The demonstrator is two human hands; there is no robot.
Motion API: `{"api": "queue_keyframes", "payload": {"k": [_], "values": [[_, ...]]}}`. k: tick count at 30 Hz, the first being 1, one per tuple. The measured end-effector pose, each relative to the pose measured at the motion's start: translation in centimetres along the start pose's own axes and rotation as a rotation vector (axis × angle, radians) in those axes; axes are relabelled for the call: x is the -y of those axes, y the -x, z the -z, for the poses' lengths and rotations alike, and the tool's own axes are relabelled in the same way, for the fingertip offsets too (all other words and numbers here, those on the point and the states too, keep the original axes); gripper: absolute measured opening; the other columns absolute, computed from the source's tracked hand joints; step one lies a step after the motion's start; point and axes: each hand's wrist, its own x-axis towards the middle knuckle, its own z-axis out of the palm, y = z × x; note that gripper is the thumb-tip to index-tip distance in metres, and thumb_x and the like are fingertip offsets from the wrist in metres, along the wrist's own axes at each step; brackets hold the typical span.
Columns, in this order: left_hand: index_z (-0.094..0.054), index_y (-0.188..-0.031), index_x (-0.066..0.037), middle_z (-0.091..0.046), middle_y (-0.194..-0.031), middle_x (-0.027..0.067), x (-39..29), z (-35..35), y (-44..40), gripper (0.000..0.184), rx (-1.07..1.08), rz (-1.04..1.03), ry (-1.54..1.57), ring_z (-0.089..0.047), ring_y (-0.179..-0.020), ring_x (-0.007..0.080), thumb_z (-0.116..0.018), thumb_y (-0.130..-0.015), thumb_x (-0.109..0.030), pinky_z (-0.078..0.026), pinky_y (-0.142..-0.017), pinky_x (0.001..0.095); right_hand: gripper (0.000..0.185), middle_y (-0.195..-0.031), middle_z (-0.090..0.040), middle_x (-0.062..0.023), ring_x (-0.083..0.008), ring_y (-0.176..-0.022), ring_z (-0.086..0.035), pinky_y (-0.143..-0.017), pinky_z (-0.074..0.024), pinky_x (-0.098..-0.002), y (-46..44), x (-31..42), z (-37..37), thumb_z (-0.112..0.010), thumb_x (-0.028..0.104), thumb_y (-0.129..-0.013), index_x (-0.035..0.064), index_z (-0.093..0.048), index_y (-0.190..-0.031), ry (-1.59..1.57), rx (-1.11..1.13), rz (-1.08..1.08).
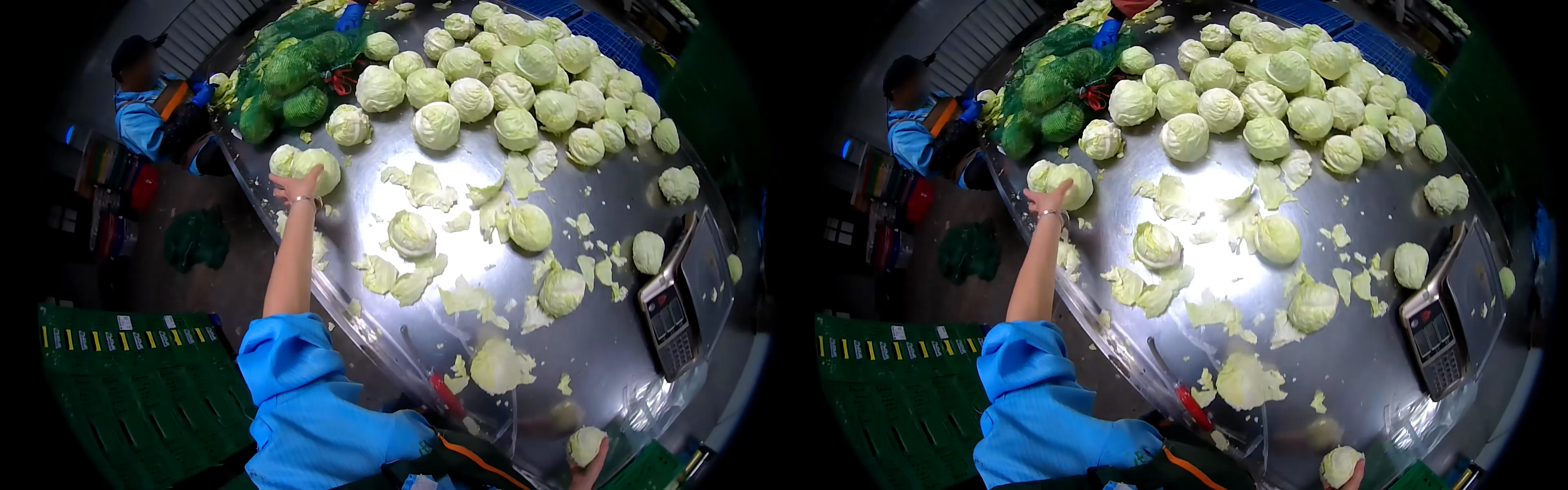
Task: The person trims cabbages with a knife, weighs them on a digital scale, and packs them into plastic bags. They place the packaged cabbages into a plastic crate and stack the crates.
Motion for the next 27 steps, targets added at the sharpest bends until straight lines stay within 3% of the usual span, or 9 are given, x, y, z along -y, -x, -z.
{"api": "queue_keyframes", "payload": {"k": [3,5,8,11,16,18,19,20,27], "values": [[-0.016,-0.143,-0.012,-0.018,-0.143,0.0261,-1.9,-2.3,-1.1,0.127,0.143,0.295,0.287,-0.032,-0.127,0.0399,-0.085,-0.043,-0.049,-0.031,-0.104,0.0453,0.037,-0.104,-0.058,-0.0167,-0.0296,-0.091,-0.059,-0.074,-0.0503,-0.0401,1.3,1.0,-4.7,-0.057,0.027,-0.086,0.0023,-0.052,-0.113,0.053,-0.115,0.084],[-0.02,-0.142,-0.012,-0.03,-0.138,0.0237,-1.1,-2.9,-0.9,0.126,0.1,0.178,0.178,-0.038,-0.123,0.0389,-0.085,-0.041,-0.052,-0.035,-0.102,0.044,0.041,-0.109,-0.057,-0.0092,-0.0249,-0.091,-0.061,-0.071,-0.0529,-0.0408,-2.0,0.4,-2.0,-0.056,0.037,-0.087,0.0095,-0.049,-0.117,0.299,-0.026,0.283],[-0.035,-0.134,-0.01,-0.048,-0.126,0.0182,-0.1,-1.8,0.5,0.102,0.08,-0.032,0.259,-0.05,-0.114,0.033,-0.086,-0.051,-0.041,-0.042,-0.096,0.0426,0.045,-0.105,-0.057,-0.0106,-0.0248,-0.088,-0.06,-0.069,-0.0531,-0.0397,-3.1,1.5,-3.6,-0.063,0.024,-0.084,0.0062,-0.045,-0.121,0.362,-0.221,0.319],[-0.041,-0.129,-0.009,-0.049,-0.124,0.0161,-1.6,2.7,5.9,0.081,0.645,0.093,0.82,-0.057,-0.105,0.0282,-0.083,-0.062,-0.027,-0.049,-0.089,0.04,0.049,-0.106,-0.056,-0.0113,-0.0242,-0.088,-0.06,-0.069,-0.0528,-0.0387,-6.3,1.8,-1.3,-0.066,0.02,-0.082,0.0055,-0.044,-0.124,0.434,-0.284,0.358],[-0.038,-0.13,-0.008,-0.042,-0.123,0.0136,-9.1,6.3,19.6,0.087,1.556,-0.619,0.262,-0.046,-0.115,0.0265,-0.081,-0.059,-0.033,-0.043,-0.096,0.0356,0.052,-0.112,-0.055,-0.0117,-0.0236,-0.093,-0.058,-0.074,-0.0514,-0.0373,-8.0,3.0,-2.1,-0.067,0.021,-0.081,0.006,-0.045,-0.126,0.553,-0.221,0.398],[-0.04,-0.129,-0.008,-0.042,-0.121,0.0179,-8.7,4.9,26.0,0.09,1.652,-1.052,0.211,-0.039,-0.119,0.032,-0.079,-0.056,-0.045,-0.035,-0.102,0.0396,0.051,-0.117,-0.054,-0.011,-0.0236,-0.098,-0.057,-0.079,-0.05,-0.0363,-6.0,3.0,-6.1,-0.067,0.026,-0.081,0.0067,-0.048,-0.125,0.589,-0.272,0.454],[-0.042,-0.127,-0.009,-0.042,-0.122,0.0186,-7.5,4.0,29.1,0.089,1.748,-1.145,0.248,-0.04,-0.116,0.0349,-0.079,-0.056,-0.045,-0.034,-0.101,0.0409,0.053,-0.114,-0.054,-0.0128,-0.0217,-0.097,-0.055,-0.078,-0.0492,-0.0351,-4.7,3.3,-7.5,-0.07,0.013,-0.079,0.0031,-0.047,-0.125,0.521,-0.277,0.405],[-0.046,-0.124,-0.007,-0.046,-0.117,0.0178,-6.4,3.6,32.5,0.083,1.669,-1.288,0.365,-0.046,-0.111,0.0339,-0.08,-0.056,-0.041,-0.037,-0.098,0.0405,0.053,-0.114,-0.054,-0.0125,-0.022,-0.097,-0.055,-0.078,-0.0493,-0.0344,-4.6,2.9,-6.6,-0.069,0.015,-0.08,0.0045,-0.046,-0.127,0.54,-0.205,0.463],[-0.042,-0.126,-0.009,-0.038,-0.124,0.0186,-11.3,-5.0,49.6,0.087,1.231,-0.992,0.555,-0.035,-0.117,0.0389,-0.078,-0.053,-0.037,-0.037,-0.097,0.0447,0.055,-0.111,-0.056,-0.0115,-0.0236,-0.099,-0.056,-0.08,-0.0494,-0.0366,-2.9,0.3,-7.9,-0.071,0.018,-0.078,0.0051,-0.046,-0.126,0.427,-0.219,0.43]]}}
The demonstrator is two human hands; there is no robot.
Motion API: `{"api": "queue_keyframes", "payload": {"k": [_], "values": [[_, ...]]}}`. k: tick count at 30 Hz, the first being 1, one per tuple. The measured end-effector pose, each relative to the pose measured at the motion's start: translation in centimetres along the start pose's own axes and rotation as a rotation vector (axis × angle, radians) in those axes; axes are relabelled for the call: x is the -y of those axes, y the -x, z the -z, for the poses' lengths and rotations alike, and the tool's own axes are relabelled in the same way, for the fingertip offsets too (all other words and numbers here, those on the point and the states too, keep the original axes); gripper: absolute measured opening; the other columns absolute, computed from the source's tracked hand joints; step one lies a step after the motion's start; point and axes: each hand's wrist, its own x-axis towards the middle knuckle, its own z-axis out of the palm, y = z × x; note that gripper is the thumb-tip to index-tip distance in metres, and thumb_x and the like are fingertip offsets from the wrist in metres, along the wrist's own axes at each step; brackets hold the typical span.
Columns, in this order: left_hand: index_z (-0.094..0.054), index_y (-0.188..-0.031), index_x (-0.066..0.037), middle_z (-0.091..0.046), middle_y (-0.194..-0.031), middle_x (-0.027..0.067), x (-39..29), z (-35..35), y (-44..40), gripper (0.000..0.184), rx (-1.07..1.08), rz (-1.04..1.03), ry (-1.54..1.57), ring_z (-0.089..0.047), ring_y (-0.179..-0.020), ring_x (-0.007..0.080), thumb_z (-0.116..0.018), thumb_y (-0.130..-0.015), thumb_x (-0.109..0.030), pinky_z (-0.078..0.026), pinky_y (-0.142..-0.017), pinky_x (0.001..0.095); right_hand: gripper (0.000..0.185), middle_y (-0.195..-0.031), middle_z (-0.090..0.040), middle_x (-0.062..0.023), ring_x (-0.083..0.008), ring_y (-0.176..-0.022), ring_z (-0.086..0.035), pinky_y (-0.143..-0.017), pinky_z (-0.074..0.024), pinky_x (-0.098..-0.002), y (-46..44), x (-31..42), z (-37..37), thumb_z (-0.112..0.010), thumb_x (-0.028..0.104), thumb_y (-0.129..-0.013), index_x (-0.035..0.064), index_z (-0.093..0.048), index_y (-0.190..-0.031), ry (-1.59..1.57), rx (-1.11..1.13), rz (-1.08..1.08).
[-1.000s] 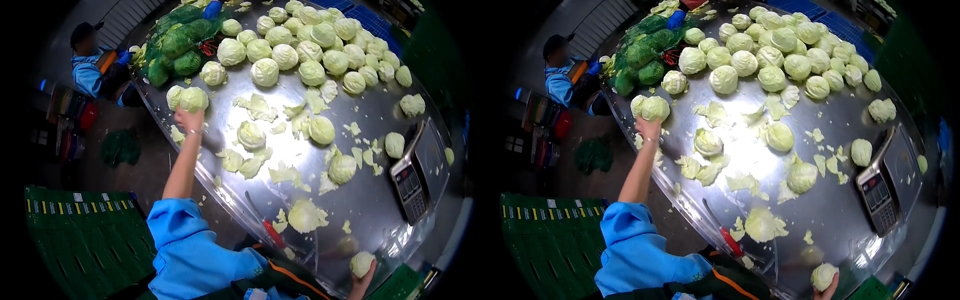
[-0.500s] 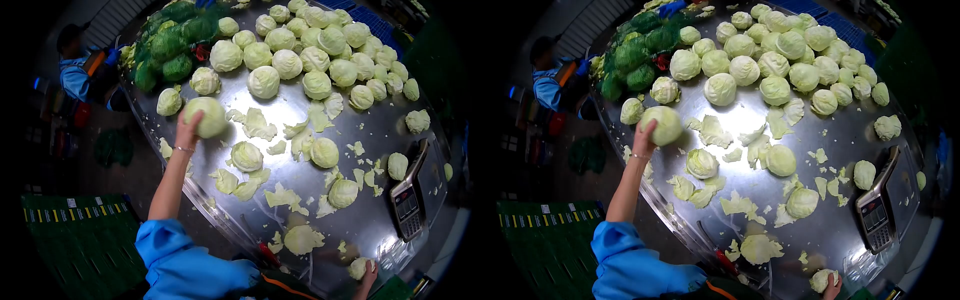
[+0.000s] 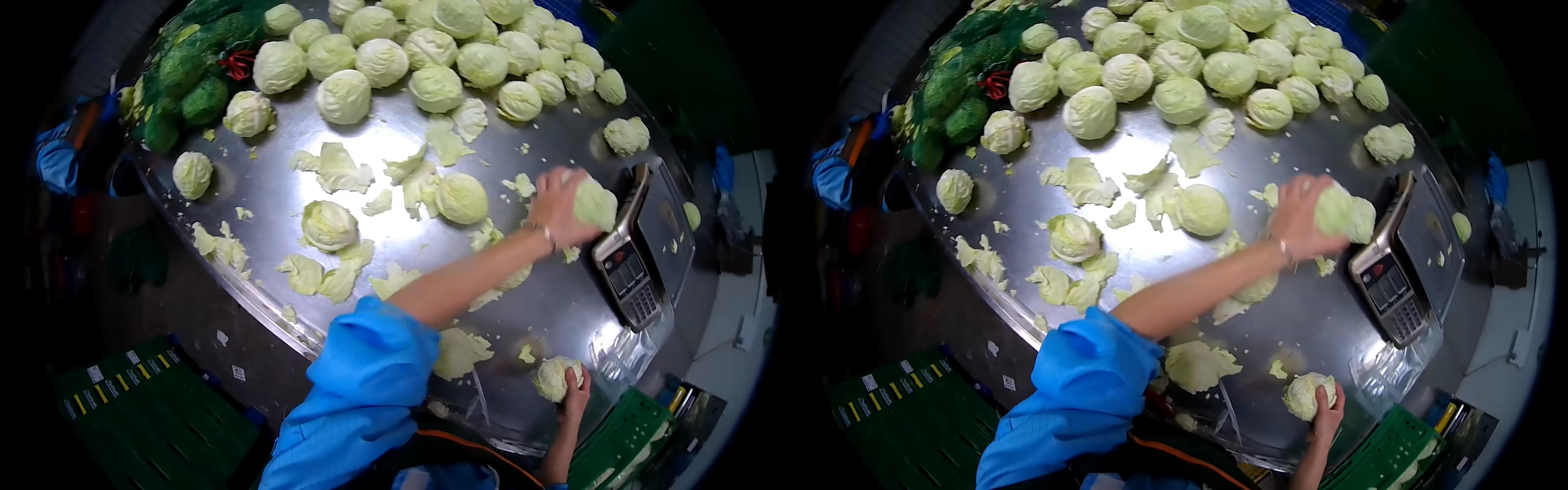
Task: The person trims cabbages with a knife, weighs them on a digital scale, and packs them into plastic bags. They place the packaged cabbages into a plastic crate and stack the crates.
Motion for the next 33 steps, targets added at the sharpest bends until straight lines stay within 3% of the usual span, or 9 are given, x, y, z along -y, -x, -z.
{"api": "queue_keyframes", "payload": {"k": [4,9,11,13,18,20,24,28,33], "values": [[-0.039,-0.129,-0.009,-0.036,-0.129,0.02,4.2,-2.1,-4.9,0.09,0.222,0.108,-0.405,-0.036,-0.118,0.0396,-0.077,-0.055,-0.042,-0.037,-0.098,0.0443,0.06,-0.114,-0.055,-0.0119,-0.0206,-0.101,-0.054,-0.088,-0.0434,-0.0318,-0.8,-1.4,1.7,-0.076,0.019,-0.071,0.0002,-0.05,-0.121,0.464,-0.13,0.194],[-0.03,-0.137,-0.006,-0.039,-0.133,0.0224,3.8,6.8,-4.9,0.099,0.315,-0.055,-0.386,-0.032,-0.127,0.0382,-0.072,-0.062,-0.054,-0.029,-0.104,0.0476,0.064,-0.128,-0.042,-0.0263,-0.0373,-0.118,-0.042,-0.099,-0.0316,-0.0447,-2.5,-0.2,1.8,-0.072,0.032,-0.072,0.0015,-0.049,-0.123,1.072,-0.13,0.43],[-0.024,-0.142,-0.016,-0.027,-0.143,0.0201,3.5,11.9,-1.7,0.103,0.635,0.038,-0.774,-0.023,-0.133,0.0387,-0.073,-0.06,-0.055,-0.021,-0.106,0.0537,0.056,-0.132,-0.038,-0.025,-0.0377,-0.123,-0.037,-0.101,-0.028,-0.0477,-3.1,3.8,-2.6,-0.067,0.028,-0.077,0.0031,-0.049,-0.124,1.084,-0.094,0.818],[-0.022,-0.142,-0.025,-0.03,-0.142,0.0174,4.6,14.1,0.8,0.102,0.861,0.05,-1.047,-0.029,-0.13,0.038,-0.078,-0.058,-0.044,-0.023,-0.101,0.0601,0.045,-0.137,-0.036,-0.02,-0.0369,-0.126,-0.035,-0.103,-0.0278,-0.0427,-5.3,8.5,-9.3,-0.059,0.022,-0.084,0.0051,-0.049,-0.125,0.681,0.244,0.784],[-0.046,-0.126,-0.016,-0.046,-0.114,0.022,8.9,14.7,2.6,0.078,0.363,-0.04,-0.644,-0.048,-0.106,0.035,-0.075,-0.055,-0.033,-0.042,-0.091,0.0365,0.044,-0.128,-0.041,-0.0203,-0.0382,-0.114,-0.041,-0.098,-0.033,-0.0434,-14.0,12.7,-22.4,-0.06,0.024,-0.082,0.012,-0.052,-0.123,0.8,0.201,0.986],[-0.04,-0.129,-0.002,-0.047,-0.115,0.0247,8.0,13.9,2.5,0.088,0.404,0.078,-0.489,-0.05,-0.104,0.0371,-0.074,-0.058,-0.043,-0.041,-0.094,0.0389,0.041,-0.119,-0.046,-0.0191,-0.0372,-0.107,-0.043,-0.092,-0.0364,-0.044,-14.3,13.5,-23.0,-0.061,0.024,-0.081,0.0122,-0.054,-0.12,1.028,0.269,0.958],[-0.031,-0.135,-0.002,-0.045,-0.121,0.0288,8.0,8.5,1.8,0.097,0.365,0.195,-0.259,-0.047,-0.114,0.0363,-0.072,-0.062,-0.051,-0.039,-0.097,0.0386,0.026,-0.089,-0.054,-0.0189,-0.0356,-0.083,-0.052,-0.074,-0.0439,-0.0411,-8.6,5.8,-19.0,-0.058,0.012,-0.081,0.0052,-0.057,-0.106,0.81,0.479,0.957],[-0.054,-0.116,-0.002,-0.06,-0.104,0.0205,10.0,8.5,-0.8,0.06,0.333,0.018,-0.357,-0.054,-0.103,0.0331,-0.065,-0.075,-0.045,-0.042,-0.09,0.0387,0.046,-0.101,-0.056,-0.0183,-0.0353,-0.095,-0.054,-0.082,-0.0434,-0.0432,-0.2,5.6,-15.0,-0.069,0.03,-0.075,0.0077,-0.057,-0.114,0.971,1.273,0.619],[-0.054,-0.118,-0.012,-0.043,-0.128,0.016,14.5,11.1,-6.1,0.044,0.056,-0.365,-0.995,-0.041,-0.115,0.0336,-0.061,-0.078,-0.032,-0.037,-0.092,0.0486,0.066,-0.113,-0.051,-0.0145,-0.0334,-0.112,-0.042,-0.09,-0.0381,-0.0439,0.1,12.9,-20.8,-0.075,0.035,-0.067,0.0112,-0.051,-0.124,0.702,0.317,1.08]]}}
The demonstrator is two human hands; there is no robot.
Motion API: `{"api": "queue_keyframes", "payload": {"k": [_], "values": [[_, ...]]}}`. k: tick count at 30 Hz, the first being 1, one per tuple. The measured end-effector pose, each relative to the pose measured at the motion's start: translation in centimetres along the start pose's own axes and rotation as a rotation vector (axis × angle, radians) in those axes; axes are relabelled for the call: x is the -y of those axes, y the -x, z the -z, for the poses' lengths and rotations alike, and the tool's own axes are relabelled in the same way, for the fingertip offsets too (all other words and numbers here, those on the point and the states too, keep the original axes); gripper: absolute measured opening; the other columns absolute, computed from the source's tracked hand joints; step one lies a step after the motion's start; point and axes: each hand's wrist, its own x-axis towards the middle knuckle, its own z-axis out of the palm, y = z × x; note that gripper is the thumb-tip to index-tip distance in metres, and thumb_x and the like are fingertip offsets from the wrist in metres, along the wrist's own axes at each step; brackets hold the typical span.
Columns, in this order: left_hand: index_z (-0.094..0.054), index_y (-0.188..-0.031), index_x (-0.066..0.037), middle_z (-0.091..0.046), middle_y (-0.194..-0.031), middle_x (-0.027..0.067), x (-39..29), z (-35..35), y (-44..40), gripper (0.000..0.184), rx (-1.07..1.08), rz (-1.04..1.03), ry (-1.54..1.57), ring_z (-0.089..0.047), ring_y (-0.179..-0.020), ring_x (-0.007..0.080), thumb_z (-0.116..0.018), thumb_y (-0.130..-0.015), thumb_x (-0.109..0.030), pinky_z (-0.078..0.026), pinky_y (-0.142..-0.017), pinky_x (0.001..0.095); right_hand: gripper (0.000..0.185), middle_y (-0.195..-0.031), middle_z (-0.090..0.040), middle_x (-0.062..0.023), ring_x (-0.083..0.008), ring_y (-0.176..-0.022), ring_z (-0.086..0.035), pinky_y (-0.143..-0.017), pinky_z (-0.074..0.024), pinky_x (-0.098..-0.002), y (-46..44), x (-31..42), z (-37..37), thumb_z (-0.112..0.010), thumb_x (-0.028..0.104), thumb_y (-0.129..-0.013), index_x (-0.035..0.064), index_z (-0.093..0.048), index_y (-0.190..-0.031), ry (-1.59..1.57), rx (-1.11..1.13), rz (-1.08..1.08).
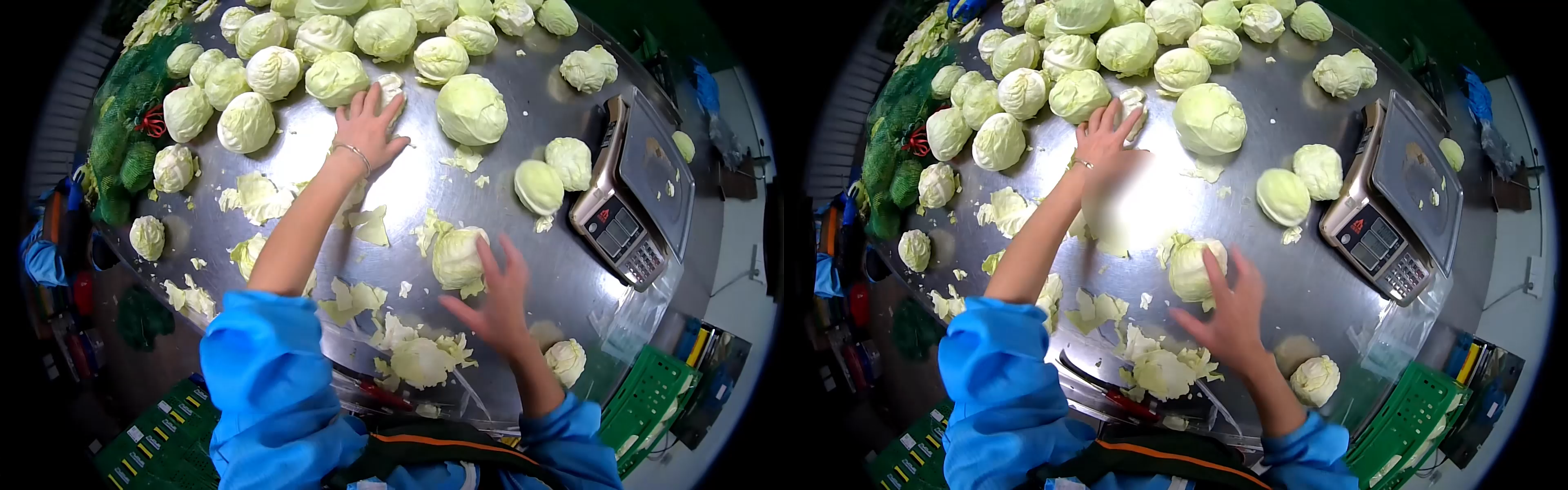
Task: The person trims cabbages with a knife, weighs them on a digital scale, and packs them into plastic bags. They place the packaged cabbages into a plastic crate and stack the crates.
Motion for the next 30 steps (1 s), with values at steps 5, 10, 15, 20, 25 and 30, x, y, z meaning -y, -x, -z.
{"api": "queue_keyframes", "payload": {"k": [5,10,15,20,25,30], "values": [[-0.062,-0.101,-0.009,-0.047,-0.12,0.0165,-0.1,5.2,2.7,0.027,0.745,0.018,0.109,-0.049,-0.11,0.0313,-0.057,-0.076,-0.018,-0.046,-0.086,0.0419,0.063,-0.114,-0.049,-0.0142,-0.0329,-0.114,-0.04,-0.095,-0.0331,-0.0445,-2.9,-3.2,-3.3,-0.075,0.026,-0.062,0.0097,-0.051,-0.118,-0.027,0.131,0.087],[-0.061,-0.104,-0.005,-0.055,-0.109,0.0161,1.2,15.6,11.5,0.038,0.517,-0.082,0.449,-0.052,-0.108,0.0328,-0.067,-0.07,-0.019,-0.042,-0.091,0.0428,0.06,-0.123,-0.042,-0.0184,-0.0371,-0.119,-0.036,-0.103,-0.0246,-0.0481,-5.8,-5.6,-0.8,-0.073,0.018,-0.063,0.008,-0.052,-0.118,0.01,-0.126,-0.063],[-0.045,-0.128,-0.012,-0.045,-0.126,0.0176,5.3,18.9,20.4,0.068,0.355,0.411,0.147,-0.041,-0.118,0.0357,-0.073,-0.067,-0.021,-0.037,-0.099,0.0416,0.059,-0.135,-0.034,-0.021,-0.0393,-0.129,-0.026,-0.106,-0.0164,-0.0548,-5.7,-3.9,-2.6,-0.064,0.02,-0.075,0.0087,-0.045,-0.129,0.591,-0.021,0.008],[-0.039,-0.133,-0.01,-0.039,-0.132,0.0193,8.0,15.5,24.4,0.084,0.276,0.495,0.336,-0.042,-0.121,0.0313,-0.082,-0.06,-0.017,-0.038,-0.099,0.0391,0.059,-0.137,-0.035,-0.0227,-0.0366,-0.13,-0.029,-0.108,-0.0217,-0.0454,-2.8,5.2,-12.9,-0.054,0.033,-0.086,0.0049,-0.037,-0.134,-0.05,0.476,-0.2],[-0.038,-0.133,-0.006,-0.053,-0.119,0.0147,6.3,18.6,25.0,0.079,-0.103,0.865,1.002,-0.058,-0.101,0.0233,-0.08,-0.066,-0.009,-0.05,-0.087,0.0328,0.062,-0.133,-0.04,-0.0228,-0.0319,-0.125,-0.039,-0.104,-0.0299,-0.0396,0.5,6.5,-5.3,-0.057,0.029,-0.086,-0.0013,-0.033,-0.135,-0.509,0.48,-0.12],[-0.037,-0.134,-0.008,-0.046,-0.127,0.0179,0.5,17.6,21.6,0.085,0.169,0.628,0.791,-0.052,-0.111,0.0249,-0.082,-0.063,-0.022,-0.047,-0.092,0.0361,0.07,-0.132,-0.039,-0.0182,-0.0268,-0.119,-0.043,-0.097,-0.0371,-0.0347,11.8,-1.6,-5.1,-0.06,0.018,-0.085,0.0031,-0.02,-0.14,-0.382,0.695,-0.329]]}}
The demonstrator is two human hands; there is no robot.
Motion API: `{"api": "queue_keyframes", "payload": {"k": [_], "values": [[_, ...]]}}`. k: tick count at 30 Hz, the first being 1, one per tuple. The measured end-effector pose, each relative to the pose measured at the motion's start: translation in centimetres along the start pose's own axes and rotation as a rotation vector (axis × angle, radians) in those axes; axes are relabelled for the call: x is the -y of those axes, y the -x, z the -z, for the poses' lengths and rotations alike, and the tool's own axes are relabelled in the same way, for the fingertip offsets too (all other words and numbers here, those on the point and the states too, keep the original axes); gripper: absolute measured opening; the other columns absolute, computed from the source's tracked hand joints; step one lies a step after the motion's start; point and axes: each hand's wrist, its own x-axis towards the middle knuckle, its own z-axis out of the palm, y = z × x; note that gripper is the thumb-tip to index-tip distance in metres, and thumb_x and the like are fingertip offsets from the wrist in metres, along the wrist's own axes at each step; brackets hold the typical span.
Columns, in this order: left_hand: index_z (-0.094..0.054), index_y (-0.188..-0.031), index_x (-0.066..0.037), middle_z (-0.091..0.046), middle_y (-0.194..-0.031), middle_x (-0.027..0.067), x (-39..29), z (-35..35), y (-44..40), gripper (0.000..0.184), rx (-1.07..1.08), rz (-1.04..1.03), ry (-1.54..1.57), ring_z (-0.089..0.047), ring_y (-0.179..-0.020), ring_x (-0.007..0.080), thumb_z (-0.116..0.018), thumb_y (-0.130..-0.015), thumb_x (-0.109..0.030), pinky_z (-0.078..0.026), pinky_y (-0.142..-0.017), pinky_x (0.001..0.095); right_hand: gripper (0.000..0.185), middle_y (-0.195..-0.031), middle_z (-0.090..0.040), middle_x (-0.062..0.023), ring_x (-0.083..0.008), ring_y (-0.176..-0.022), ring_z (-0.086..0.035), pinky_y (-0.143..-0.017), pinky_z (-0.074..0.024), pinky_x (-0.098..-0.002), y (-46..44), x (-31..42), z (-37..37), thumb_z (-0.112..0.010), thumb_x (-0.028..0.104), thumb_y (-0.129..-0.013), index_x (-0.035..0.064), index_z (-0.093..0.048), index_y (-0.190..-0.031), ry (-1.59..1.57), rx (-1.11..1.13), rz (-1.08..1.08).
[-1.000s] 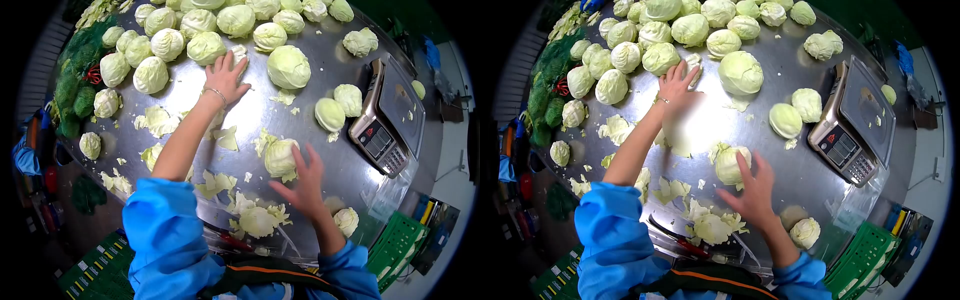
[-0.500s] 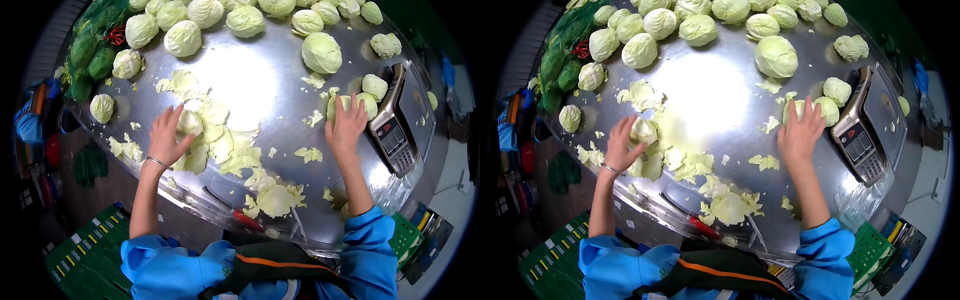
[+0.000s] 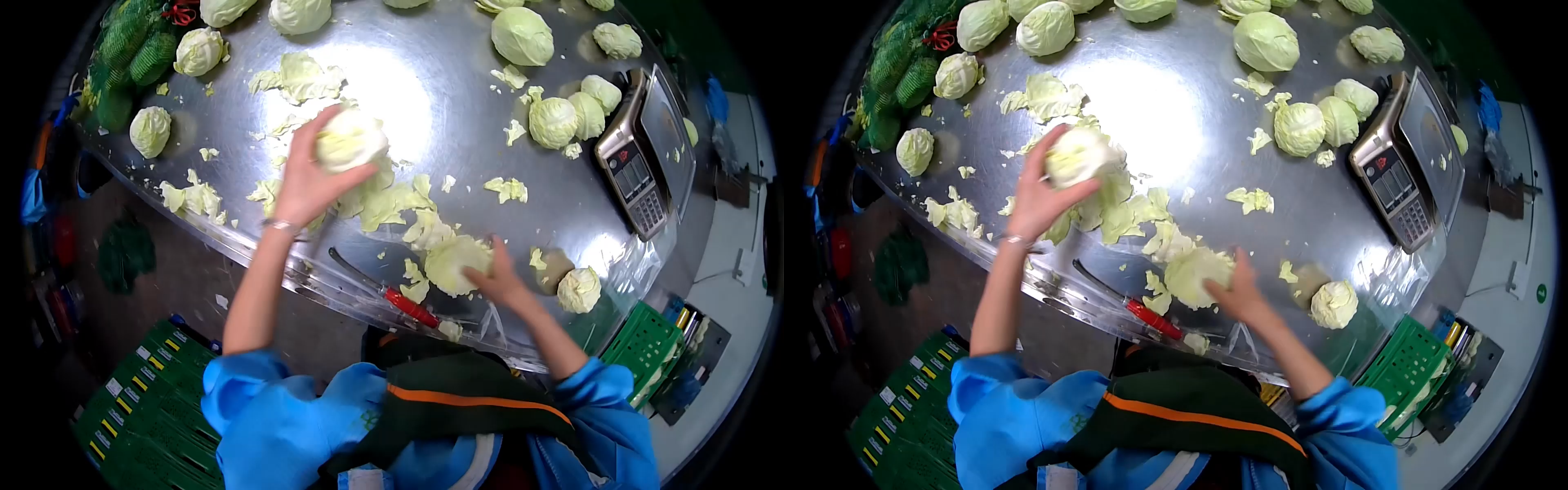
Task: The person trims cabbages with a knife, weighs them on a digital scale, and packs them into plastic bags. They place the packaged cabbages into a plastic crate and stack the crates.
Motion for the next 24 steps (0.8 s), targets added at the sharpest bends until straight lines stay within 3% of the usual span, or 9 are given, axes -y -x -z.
{"api": "queue_keyframes", "payload": {"k": [2,3,6,9,11,13,15,20,24], "values": [[-0.035,-0.136,-0.008,-0.044,-0.129,0.0179,-1.0,-4.5,-2.4,0.085,0.013,0.017,0.045,-0.055,-0.107,0.0258,-0.08,-0.065,-0.025,-0.049,-0.089,0.0337,0.074,-0.131,-0.04,-0.0179,-0.0253,-0.114,-0.047,-0.092,-0.0418,-0.036,-0.6,4.1,-5.5,-0.061,0.016,-0.085,0.0032,-0.015,-0.142,-0.251,-0.015,-0.129],[-0.035,-0.136,-0.008,-0.043,-0.131,0.0187,-1.3,-6.3,-3.5,0.085,0.029,0.078,0.19,-0.056,-0.106,0.0268,-0.08,-0.066,-0.028,-0.049,-0.087,0.0335,0.081,-0.131,-0.039,-0.02,-0.0226,-0.104,-0.053,-0.086,-0.0457,-0.0359,-1.5,7.6,-5.3,-0.065,0.026,-0.082,0.0059,-0.015,-0.143,-1.002,0.108,-0.253],[-0.033,-0.134,-0.001,-0.052,-0.12,0.0204,-0.6,-8.8,-4.4,0.076,-0.005,-0.158,0.031,-0.058,-0.1,0.0296,-0.073,-0.074,-0.023,-0.048,-0.088,0.0351,0.072,-0.124,-0.047,-0.0194,-0.0202,-0.1,-0.055,-0.081,-0.047,-0.0345,-1.1,8.6,-0.4,-0.063,0.024,-0.084,0.0063,-0.023,-0.14,-0.525,-0.173,-0.078],[-0.041,-0.124,0.003,-0.049,-0.111,0.0253,-3.6,-5.8,1.6,0.059,-0.172,-0.499,-0.518,-0.053,-0.097,0.0364,-0.066,-0.075,-0.019,-0.046,-0.083,0.0422,0.059,-0.113,-0.055,-0.0195,-0.0218,-0.089,-0.059,-0.077,-0.0475,-0.0341,3.0,-2.6,3.7,-0.062,0.02,-0.082,0.0049,-0.037,-0.132,-0.045,-0.498,0.039],[-0.055,-0.08,0.001,-0.051,-0.073,0.0154,-3.7,-5.2,7.6,0.015,0.317,-0.575,-0.516,-0.049,-0.07,0.0298,-0.058,-0.066,-0.004,-0.041,-0.063,0.0406,0.049,-0.113,-0.055,-0.0195,-0.0237,-0.086,-0.06,-0.077,-0.0479,-0.0338,7.4,-9.5,1.9,-0.062,0.018,-0.08,0.0023,-0.045,-0.123,0.077,-0.526,-0.105],[-0.061,-0.09,-0.002,-0.054,-0.079,0.0109,-1.1,-7.3,14.3,0.026,0.682,-0.657,-0.378,-0.053,-0.08,0.0261,-0.059,-0.064,-0.003,-0.044,-0.07,0.0345,0.037,-0.106,-0.058,-0.0169,-0.0241,-0.087,-0.06,-0.077,-0.0485,-0.0342,9.7,-2.5,-1.1,-0.061,0.018,-0.081,0.001,-0.052,-0.113,0.025,-0.09,-0.391],[-0.06,-0.101,-0.008,-0.054,-0.095,0.0054,0.1,-8.4,17.7,0.029,0.721,-0.732,-0.726,-0.048,-0.098,0.0223,-0.054,-0.074,-0.013,-0.035,-0.089,0.0357,0.034,-0.101,-0.06,-0.0152,-0.0238,-0.087,-0.061,-0.076,-0.0491,-0.0332,9.0,-3.8,-7.9,-0.062,0.022,-0.083,0.0032,-0.056,-0.111,-0.409,-0.044,-0.275],[-0.058,-0.103,-0.009,-0.055,-0.096,0.0032,-1.8,-6.5,17.8,0.029,0.634,-0.675,-0.85,-0.051,-0.096,0.0182,-0.052,-0.076,-0.013,-0.034,-0.089,0.0365,0.036,-0.104,-0.061,-0.0116,-0.0183,-0.09,-0.061,-0.076,-0.0489,-0.0286,7.6,4.1,-3.7,-0.056,0.024,-0.089,0.0036,-0.054,-0.118,-0.253,-0.205,0.048],[-0.055,-0.116,-0.007,-0.055,-0.108,0.0044,-9.3,-6.1,20.9,0.04,0.329,-0.752,-0.619,-0.051,-0.095,0.0185,-0.051,-0.076,-0.014,-0.036,-0.087,0.0359,0.041,-0.112,-0.059,-0.01,-0.0171,-0.1,-0.058,-0.084,-0.0473,-0.0284,10.1,3.7,-2.5,-0.041,0.035,-0.096,0.0013,-0.053,-0.117,-0.981,0.406,-0.305]]}}
